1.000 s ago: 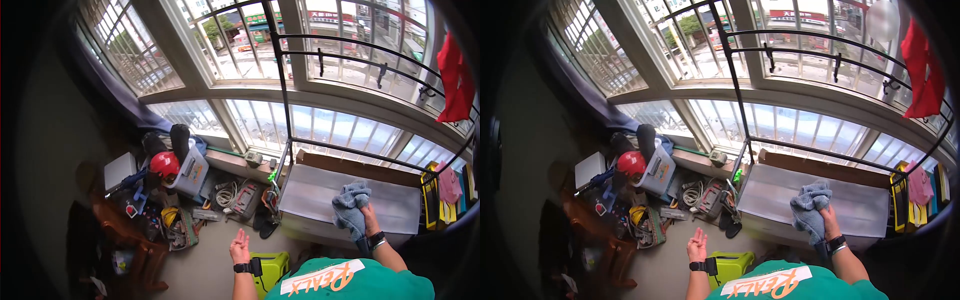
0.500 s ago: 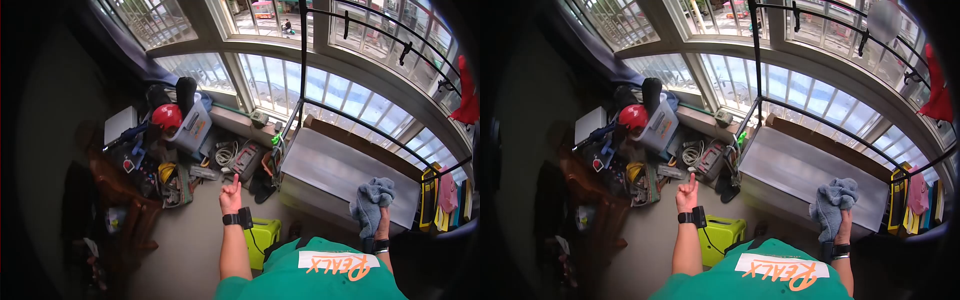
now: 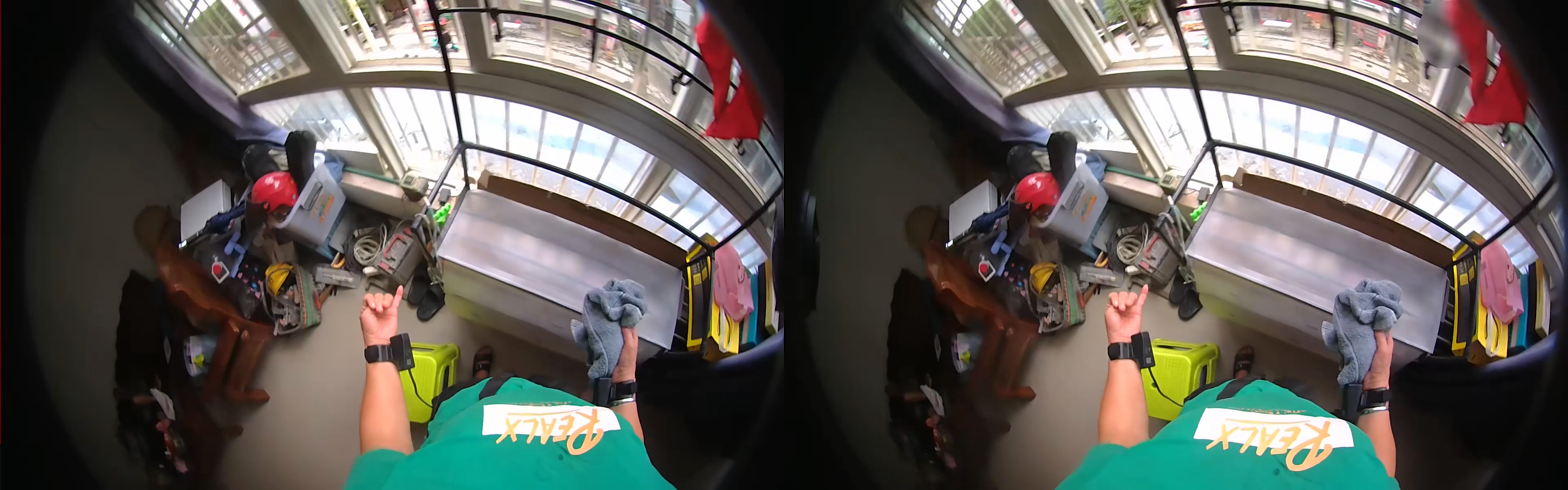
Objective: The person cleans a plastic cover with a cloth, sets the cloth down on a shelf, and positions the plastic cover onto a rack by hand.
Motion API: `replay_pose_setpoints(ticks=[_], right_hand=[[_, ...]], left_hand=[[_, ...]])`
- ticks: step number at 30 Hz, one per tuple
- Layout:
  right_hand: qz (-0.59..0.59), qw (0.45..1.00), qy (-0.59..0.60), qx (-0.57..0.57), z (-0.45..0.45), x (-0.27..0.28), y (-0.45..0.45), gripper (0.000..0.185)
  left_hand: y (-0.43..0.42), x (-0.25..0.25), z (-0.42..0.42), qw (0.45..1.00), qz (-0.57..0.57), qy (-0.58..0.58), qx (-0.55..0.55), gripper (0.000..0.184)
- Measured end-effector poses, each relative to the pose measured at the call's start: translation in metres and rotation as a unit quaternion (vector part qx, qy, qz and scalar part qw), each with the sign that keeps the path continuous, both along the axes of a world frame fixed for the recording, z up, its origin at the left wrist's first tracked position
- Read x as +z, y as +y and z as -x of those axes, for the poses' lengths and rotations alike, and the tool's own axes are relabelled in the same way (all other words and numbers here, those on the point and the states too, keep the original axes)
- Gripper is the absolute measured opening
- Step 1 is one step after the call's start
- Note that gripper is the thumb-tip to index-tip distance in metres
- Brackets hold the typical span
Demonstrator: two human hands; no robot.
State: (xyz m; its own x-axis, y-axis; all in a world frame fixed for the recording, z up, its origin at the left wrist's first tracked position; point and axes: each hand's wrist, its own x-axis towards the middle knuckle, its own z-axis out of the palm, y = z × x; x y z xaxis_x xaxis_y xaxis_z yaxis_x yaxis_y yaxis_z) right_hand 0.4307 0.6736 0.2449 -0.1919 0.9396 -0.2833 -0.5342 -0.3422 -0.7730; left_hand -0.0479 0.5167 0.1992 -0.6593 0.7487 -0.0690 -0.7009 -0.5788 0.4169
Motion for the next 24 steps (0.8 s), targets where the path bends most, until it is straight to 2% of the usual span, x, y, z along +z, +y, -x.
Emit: replay_pose_setpoints(ticks=[2, 4, 5, 7, 8, 10, 11, 12, 13, 14, 15, 16, 17, 18, 21, 24], right_hand=[[-0.005, 1.000, -0.007, 0.000, -0.011, -0.007, 0.003, 0.042], [-0.018, 0.999, -0.040, -0.021, -0.028, -0.026, 0.004, 0.039], [-0.017, 0.999, -0.033, -0.021, -0.027, -0.017, 0.002, 0.037], [-0.001, 0.999, -0.034, -0.021, -0.034, -0.015, 0.002, 0.037], [0.011, 0.999, -0.025, -0.025, -0.037, -0.012, 0.002, 0.037], [0.005, 1.000, -0.014, -0.024, -0.045, -0.013, 0.004, 0.037], [0.003, 1.000, -0.016, -0.022, -0.049, -0.012, 0.003, 0.038], [0.002, 1.000, -0.017, -0.020, -0.053, -0.015, -0.001, 0.039], [0.007, 0.999, -0.011, -0.031, -0.058, -0.023, -0.005, 0.040], [0.008, 0.999, -0.005, -0.033, -0.063, -0.027, -0.005, 0.042], [0.015, 0.999, -0.001, -0.033, -0.066, -0.017, -0.008, 0.045], [0.009, 0.999, -0.005, -0.044, -0.073, -0.014, -0.015, 0.045], [0.007, 0.999, -0.006, -0.050, -0.077, -0.021, -0.015, 0.045], [0.007, 0.998, -0.008, -0.056, -0.079, -0.027, -0.017, 0.045], [-0.007, 0.995, -0.031, -0.092, -0.097, -0.030, -0.027, 0.043], [-0.024, 0.992, -0.050, -0.114, -0.112, -0.030, -0.029, 0.044]], left_hand=[[-0.003, -0.007, -0.009, 0.999, 0.014, -0.021, -0.029, 0.028], [-0.011, -0.022, -0.020, 0.992, 0.124, 0.004, -0.036, 0.030], [-0.016, -0.037, -0.024, 0.983, 0.177, -0.013, -0.039, 0.028], [-0.030, -0.060, -0.039, 0.952, 0.298, 0.035, -0.055, 0.024], [-0.035, -0.072, -0.048, 0.933, 0.357, 0.013, -0.047, 0.022], [-0.056, -0.119, -0.043, 0.914, 0.384, 0.024, -0.126, 0.005], [-0.060, -0.120, -0.049, 0.884, 0.432, 0.061, -0.169, 0.014], [-0.065, -0.131, -0.050, 0.847, 0.496, 0.064, -0.181, 0.037], [-0.064, -0.128, -0.058, 0.820, 0.525, 0.083, -0.213, 0.052], [-0.066, -0.135, -0.060, 0.807, 0.537, 0.080, -0.231, 0.057], [-0.066, -0.134, -0.066, 0.772, 0.555, 0.153, -0.270, 0.048], [-0.064, -0.178, -0.039, 0.749, 0.580, 0.159, -0.276, 0.046], [-0.063, -0.194, -0.025, 0.721, 0.579, 0.202, -0.325, 0.046], [-0.059, -0.204, -0.016, 0.688, 0.575, 0.243, -0.371, 0.047], [-0.040, -0.222, -0.007, 0.626, 0.574, 0.324, -0.417, 0.045], [-0.029, -0.216, -0.014, 0.638, 0.558, 0.342, -0.406, 0.043]])
